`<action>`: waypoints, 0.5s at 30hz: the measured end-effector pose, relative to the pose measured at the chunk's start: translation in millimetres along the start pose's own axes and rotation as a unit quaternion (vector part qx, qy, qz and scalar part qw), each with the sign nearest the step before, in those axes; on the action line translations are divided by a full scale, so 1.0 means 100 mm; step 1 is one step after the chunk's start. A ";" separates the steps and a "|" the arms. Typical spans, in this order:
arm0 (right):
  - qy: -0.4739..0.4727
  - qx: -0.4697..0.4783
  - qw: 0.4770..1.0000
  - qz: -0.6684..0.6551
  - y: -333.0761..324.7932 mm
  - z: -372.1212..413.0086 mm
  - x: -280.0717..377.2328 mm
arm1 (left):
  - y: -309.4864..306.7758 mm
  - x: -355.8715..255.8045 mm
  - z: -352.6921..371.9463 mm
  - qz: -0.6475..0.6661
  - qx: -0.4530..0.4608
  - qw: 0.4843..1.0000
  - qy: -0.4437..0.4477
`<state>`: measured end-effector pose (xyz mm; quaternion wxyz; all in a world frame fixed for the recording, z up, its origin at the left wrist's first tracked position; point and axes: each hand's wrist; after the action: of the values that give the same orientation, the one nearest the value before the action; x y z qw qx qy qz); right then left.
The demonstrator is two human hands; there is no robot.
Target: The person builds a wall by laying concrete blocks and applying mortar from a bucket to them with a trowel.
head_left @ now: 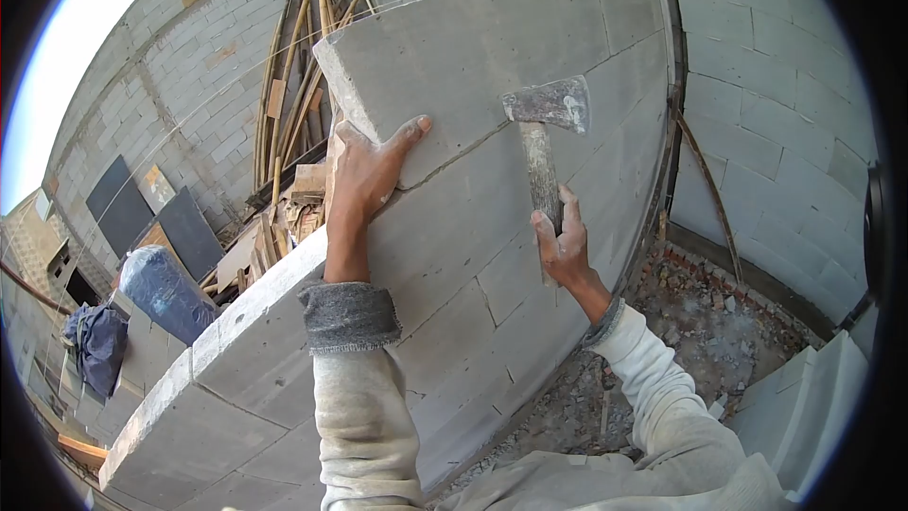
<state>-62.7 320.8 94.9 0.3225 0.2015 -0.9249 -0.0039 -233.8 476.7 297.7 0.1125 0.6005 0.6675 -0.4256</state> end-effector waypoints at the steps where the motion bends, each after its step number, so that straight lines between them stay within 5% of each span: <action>1: -0.015 -0.003 1.000 0.004 0.02 0.01 -0.01 | 0.01 0.01 0.00 -0.003 0.006 1.000 -0.008; 6: -0.028 -0.008 1.000 -0.006 0.22 0.09 -0.08 | 0.00 -0.03 0.02 -0.047 -0.014 0.998 -0.026; 10: 0.047 0.104 0.993 0.032 0.16 0.07 0.01 | 0.01 0.00 0.01 -0.050 -0.015 0.998 -0.024; 15: 0.002 0.034 0.999 0.007 0.23 0.15 -0.08 | 0.04 0.06 -0.03 -0.055 -0.017 0.998 0.000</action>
<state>-74.2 342.9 81.2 0.3175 0.2060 -0.9251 0.0306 -230.4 482.7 294.4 0.0985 0.5609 0.7068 -0.4197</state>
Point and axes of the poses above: each hand's wrist, its own z-axis away from the middle knuckle, its own y-axis out of the palm, x = y × z, and after that the axes turned 10 degrees about -x, right-handed
